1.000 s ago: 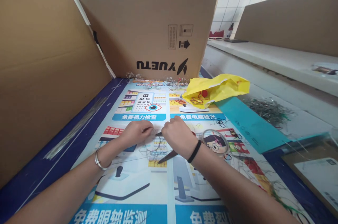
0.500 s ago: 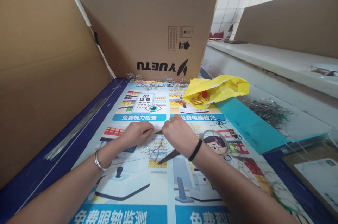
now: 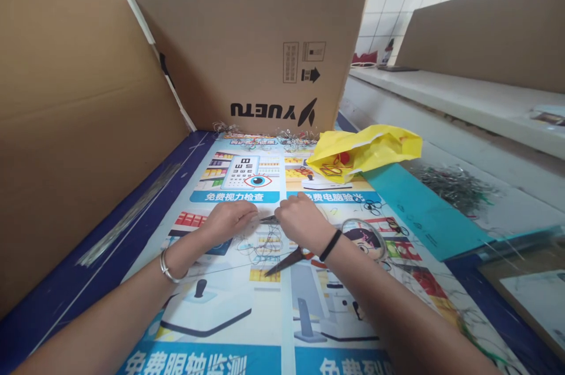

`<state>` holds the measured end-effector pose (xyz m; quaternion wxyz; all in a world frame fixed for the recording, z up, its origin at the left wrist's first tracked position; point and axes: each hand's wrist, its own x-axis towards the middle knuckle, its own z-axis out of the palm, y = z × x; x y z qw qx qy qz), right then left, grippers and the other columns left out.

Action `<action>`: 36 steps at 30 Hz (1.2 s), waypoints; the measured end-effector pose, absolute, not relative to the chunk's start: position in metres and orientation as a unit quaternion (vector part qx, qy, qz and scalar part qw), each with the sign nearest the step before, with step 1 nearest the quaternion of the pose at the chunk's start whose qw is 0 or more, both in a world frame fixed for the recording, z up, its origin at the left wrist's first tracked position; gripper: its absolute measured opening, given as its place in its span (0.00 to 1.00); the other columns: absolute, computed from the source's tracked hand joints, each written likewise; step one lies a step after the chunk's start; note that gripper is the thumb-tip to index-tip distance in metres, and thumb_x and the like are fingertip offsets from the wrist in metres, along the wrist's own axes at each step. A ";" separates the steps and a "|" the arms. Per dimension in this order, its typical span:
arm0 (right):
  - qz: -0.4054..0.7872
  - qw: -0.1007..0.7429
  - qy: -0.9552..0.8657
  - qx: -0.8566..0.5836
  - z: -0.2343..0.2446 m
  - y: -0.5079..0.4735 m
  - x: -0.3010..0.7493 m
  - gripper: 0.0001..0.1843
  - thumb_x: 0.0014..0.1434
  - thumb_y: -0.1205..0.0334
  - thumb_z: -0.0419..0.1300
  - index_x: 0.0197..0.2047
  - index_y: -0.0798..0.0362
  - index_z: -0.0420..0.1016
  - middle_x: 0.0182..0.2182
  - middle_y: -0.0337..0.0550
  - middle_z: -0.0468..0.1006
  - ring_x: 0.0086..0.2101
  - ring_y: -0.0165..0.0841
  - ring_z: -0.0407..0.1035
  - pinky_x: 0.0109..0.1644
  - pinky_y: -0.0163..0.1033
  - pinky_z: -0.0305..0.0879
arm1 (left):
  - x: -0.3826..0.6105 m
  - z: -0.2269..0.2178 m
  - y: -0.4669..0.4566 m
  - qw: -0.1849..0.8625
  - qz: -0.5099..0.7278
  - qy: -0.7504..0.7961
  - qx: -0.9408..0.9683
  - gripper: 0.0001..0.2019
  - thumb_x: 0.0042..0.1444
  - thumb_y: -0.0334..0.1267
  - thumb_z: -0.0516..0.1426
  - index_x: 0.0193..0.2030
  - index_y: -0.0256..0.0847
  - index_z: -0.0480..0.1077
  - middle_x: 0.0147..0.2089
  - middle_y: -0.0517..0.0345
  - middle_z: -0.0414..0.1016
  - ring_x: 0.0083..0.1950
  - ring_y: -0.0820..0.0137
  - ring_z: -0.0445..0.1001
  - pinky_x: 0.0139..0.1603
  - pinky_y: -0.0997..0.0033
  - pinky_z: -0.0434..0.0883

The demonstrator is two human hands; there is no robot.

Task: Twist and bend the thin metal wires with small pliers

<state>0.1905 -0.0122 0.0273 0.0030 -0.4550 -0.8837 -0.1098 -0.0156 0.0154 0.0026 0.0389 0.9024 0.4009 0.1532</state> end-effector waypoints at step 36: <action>-0.066 0.043 -0.891 -0.447 0.014 0.000 0.196 0.07 0.51 0.70 0.52 0.28 0.55 0.71 0.28 0.42 0.74 0.31 0.32 0.65 0.35 0.37 0.49 | -0.017 -0.002 0.014 -0.173 0.197 0.310 0.914 0.07 0.58 0.31 0.49 0.32 0.41 0.66 0.25 0.61 0.66 0.27 0.72 0.63 0.27 0.71 0.53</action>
